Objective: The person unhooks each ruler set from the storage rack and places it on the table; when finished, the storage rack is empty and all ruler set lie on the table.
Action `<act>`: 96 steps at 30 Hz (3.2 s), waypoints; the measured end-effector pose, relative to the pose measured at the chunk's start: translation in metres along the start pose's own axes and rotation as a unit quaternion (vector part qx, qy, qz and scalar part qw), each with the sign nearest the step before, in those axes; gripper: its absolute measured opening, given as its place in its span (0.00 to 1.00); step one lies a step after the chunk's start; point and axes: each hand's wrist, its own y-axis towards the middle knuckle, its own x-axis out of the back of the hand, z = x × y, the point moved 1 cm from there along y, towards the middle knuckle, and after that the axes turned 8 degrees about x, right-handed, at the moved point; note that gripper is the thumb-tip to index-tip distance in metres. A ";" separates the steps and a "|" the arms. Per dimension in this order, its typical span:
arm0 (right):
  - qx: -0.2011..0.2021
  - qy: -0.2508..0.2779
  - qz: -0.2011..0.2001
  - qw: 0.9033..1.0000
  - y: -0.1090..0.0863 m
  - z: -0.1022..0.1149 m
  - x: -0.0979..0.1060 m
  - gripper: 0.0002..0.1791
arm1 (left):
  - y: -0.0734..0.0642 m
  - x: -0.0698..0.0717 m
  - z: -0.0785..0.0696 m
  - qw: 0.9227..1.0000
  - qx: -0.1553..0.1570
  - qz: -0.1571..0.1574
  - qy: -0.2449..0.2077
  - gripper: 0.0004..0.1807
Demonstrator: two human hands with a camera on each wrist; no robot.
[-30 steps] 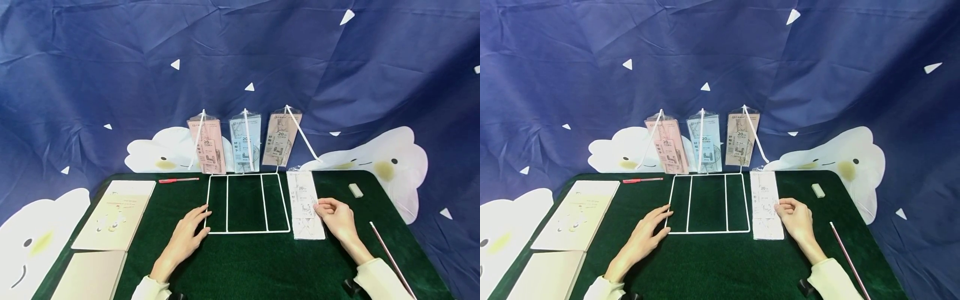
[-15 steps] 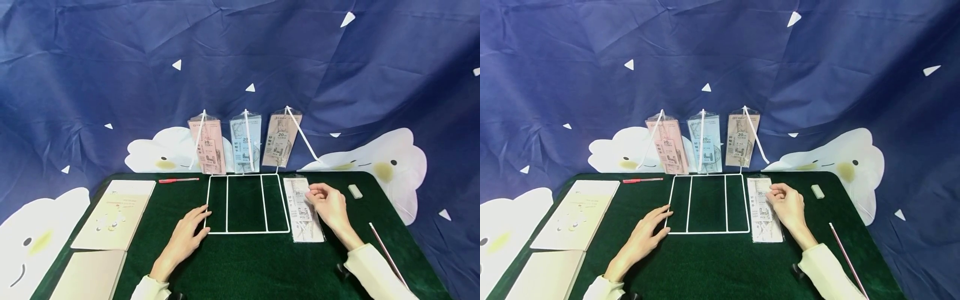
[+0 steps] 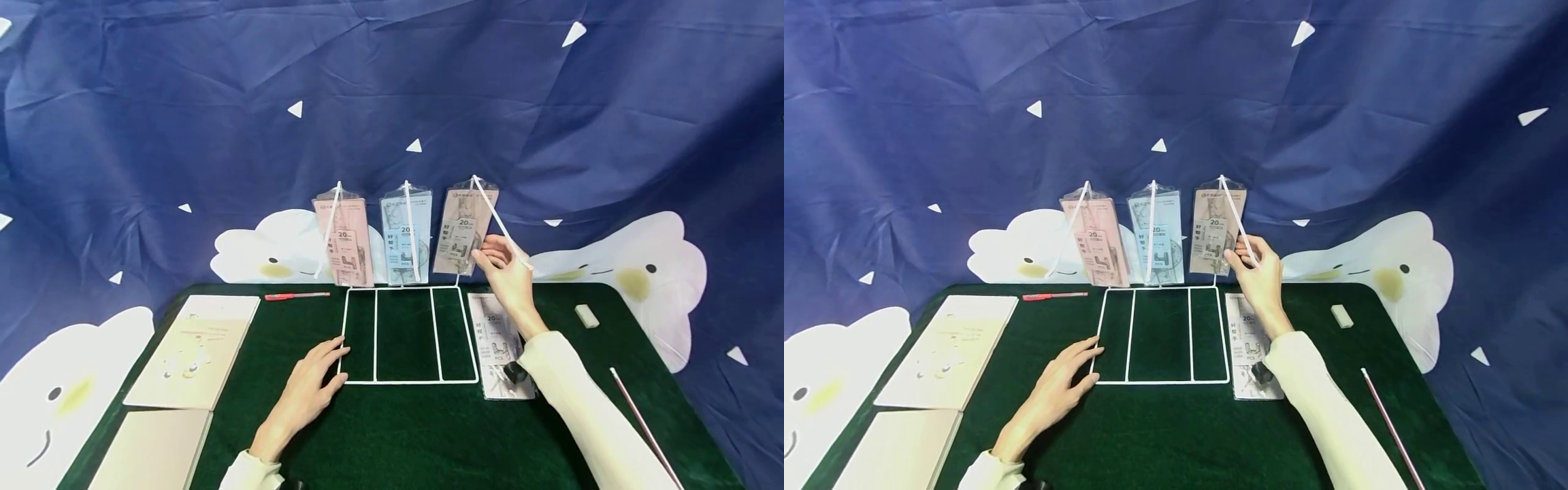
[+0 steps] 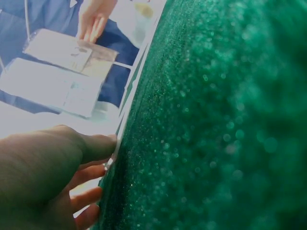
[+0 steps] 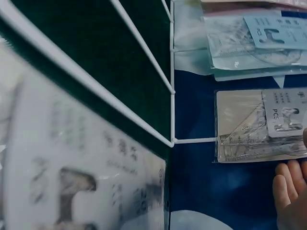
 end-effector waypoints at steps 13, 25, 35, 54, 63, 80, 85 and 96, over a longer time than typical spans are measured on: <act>-0.027 0.111 0.006 0.993 0.004 -0.020 0.001 0.15 | 0.002 0.000 -0.003 1.000 0.011 0.017 -0.001 0.25; -0.023 0.142 0.022 0.989 -0.034 -0.006 0.015 0.15 | 0.001 0.001 -0.002 1.000 0.009 0.006 -0.001 0.25; -0.032 0.127 0.032 0.991 -0.071 0.016 0.032 0.15 | 0.000 0.000 0.000 1.000 0.011 0.012 0.001 0.25; -0.006 0.148 0.078 0.986 -0.117 0.044 0.067 0.13 | 0.001 0.000 -0.001 1.000 0.009 0.014 -0.002 0.25; -0.007 0.160 0.096 0.982 -0.131 0.058 0.074 0.11 | -0.001 0.000 0.000 1.000 -0.008 -0.007 -0.005 0.25; -0.004 0.171 0.089 0.981 -0.144 0.079 0.093 0.14 | -0.001 -0.002 0.003 1.000 -0.012 -0.006 -0.009 0.25; 0.004 0.197 0.073 0.978 -0.141 0.073 0.109 0.17 | 0.000 0.000 -0.001 1.000 0.009 0.010 -0.005 0.26; -0.028 0.185 0.030 0.982 -0.132 0.024 0.154 0.15 | -0.001 0.000 -0.001 1.000 -0.005 -0.001 -0.008 0.25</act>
